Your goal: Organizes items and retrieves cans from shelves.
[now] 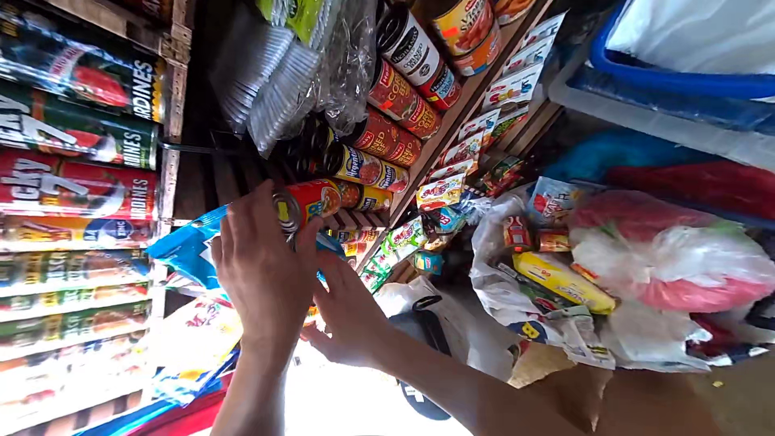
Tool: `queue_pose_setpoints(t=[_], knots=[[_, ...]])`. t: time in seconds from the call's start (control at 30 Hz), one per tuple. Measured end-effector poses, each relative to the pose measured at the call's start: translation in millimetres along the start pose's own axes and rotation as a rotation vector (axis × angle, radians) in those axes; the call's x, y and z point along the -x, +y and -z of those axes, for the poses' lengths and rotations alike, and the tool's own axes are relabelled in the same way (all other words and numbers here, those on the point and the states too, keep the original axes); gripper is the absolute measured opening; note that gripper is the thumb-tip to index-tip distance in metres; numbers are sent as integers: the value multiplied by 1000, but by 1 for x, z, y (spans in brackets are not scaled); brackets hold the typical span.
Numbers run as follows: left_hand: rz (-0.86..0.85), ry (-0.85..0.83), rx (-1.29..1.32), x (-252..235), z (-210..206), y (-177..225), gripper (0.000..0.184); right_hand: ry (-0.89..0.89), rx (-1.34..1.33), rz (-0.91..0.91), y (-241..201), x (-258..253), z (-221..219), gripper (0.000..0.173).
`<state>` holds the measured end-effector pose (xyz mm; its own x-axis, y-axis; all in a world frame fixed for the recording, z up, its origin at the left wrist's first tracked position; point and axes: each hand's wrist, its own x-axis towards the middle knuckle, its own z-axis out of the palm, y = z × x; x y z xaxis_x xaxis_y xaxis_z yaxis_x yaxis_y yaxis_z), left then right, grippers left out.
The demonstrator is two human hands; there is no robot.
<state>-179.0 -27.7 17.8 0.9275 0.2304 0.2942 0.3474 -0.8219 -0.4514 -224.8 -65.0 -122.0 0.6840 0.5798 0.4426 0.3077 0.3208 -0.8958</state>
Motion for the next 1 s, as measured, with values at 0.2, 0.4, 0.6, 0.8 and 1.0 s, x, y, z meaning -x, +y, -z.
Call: queue_pose_setpoints(t=[0.2, 0.4, 0.6, 0.8, 1.0], knots=[[117, -167, -115, -23, -7, 1, 59, -60, 18, -27, -1, -1, 8, 82], [186, -292, -122, -50, -5, -7, 52, -110, 25, -41, 0, -3, 7, 89], [272, -435, -177, -72, -2, 1, 49, -111, 41, -33, 1, -3, 8, 93], [290, -477, -215, -81, -7, 0, 45, -147, 32, -62, -1, -3, 12, 95], [331, -539, -261, -88, -9, 7, 45, -152, 25, -57, -1, -2, 17, 97]])
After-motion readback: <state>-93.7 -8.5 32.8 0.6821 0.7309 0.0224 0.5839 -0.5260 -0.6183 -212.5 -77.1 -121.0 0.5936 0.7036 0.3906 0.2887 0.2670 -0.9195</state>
